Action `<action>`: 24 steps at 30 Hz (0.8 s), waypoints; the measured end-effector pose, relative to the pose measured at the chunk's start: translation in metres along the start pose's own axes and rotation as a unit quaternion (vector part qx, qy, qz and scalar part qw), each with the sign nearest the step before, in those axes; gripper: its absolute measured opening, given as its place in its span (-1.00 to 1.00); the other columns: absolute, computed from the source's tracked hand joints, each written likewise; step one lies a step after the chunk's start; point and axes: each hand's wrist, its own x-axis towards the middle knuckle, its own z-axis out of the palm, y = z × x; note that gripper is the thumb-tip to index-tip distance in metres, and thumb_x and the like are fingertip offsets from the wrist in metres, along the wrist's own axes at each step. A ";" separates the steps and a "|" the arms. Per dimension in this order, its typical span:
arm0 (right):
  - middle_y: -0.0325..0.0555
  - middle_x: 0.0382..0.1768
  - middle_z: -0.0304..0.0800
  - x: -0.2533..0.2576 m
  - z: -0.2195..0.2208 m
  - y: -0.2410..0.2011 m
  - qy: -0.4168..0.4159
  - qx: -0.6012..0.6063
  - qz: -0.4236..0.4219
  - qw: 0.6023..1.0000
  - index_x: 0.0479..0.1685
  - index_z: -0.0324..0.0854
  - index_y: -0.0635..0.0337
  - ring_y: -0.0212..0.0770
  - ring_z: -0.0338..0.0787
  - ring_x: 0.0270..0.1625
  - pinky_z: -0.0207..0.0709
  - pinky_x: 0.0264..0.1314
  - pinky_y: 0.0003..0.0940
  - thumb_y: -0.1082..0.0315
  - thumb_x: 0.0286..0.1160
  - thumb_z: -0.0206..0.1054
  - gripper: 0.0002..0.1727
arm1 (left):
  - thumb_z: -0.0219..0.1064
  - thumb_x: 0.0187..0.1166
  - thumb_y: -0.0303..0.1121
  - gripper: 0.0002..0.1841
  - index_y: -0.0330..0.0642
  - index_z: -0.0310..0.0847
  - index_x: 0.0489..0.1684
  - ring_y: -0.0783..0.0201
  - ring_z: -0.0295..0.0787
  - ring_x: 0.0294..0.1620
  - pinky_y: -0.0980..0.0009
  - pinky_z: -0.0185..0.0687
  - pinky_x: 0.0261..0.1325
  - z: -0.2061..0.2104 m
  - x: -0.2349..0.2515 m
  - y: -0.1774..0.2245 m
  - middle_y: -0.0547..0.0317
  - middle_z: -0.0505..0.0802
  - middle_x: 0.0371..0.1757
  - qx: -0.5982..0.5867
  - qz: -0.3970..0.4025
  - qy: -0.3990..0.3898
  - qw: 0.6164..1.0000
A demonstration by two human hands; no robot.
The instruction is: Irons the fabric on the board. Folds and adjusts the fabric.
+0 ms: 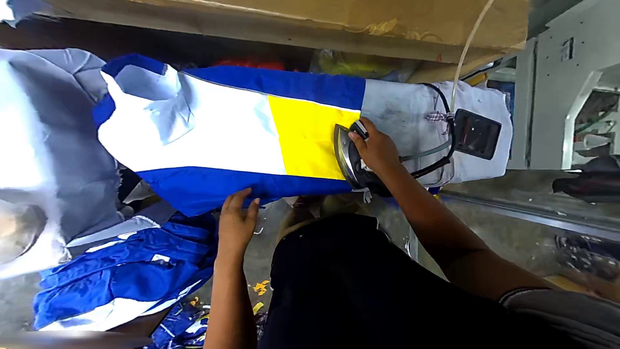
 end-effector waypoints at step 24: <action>0.34 0.09 0.82 0.010 -0.006 -0.016 -0.038 0.004 -0.041 0.998 0.83 0.22 0.01 0.39 0.82 0.14 0.60 0.14 0.37 -0.09 0.85 0.08 -0.33 | 0.51 0.39 0.03 0.08 -0.46 -0.02 0.82 -0.56 -0.04 0.79 -0.51 -0.11 0.66 -0.095 0.150 0.022 -0.59 0.16 0.78 0.126 -0.019 0.192 0.973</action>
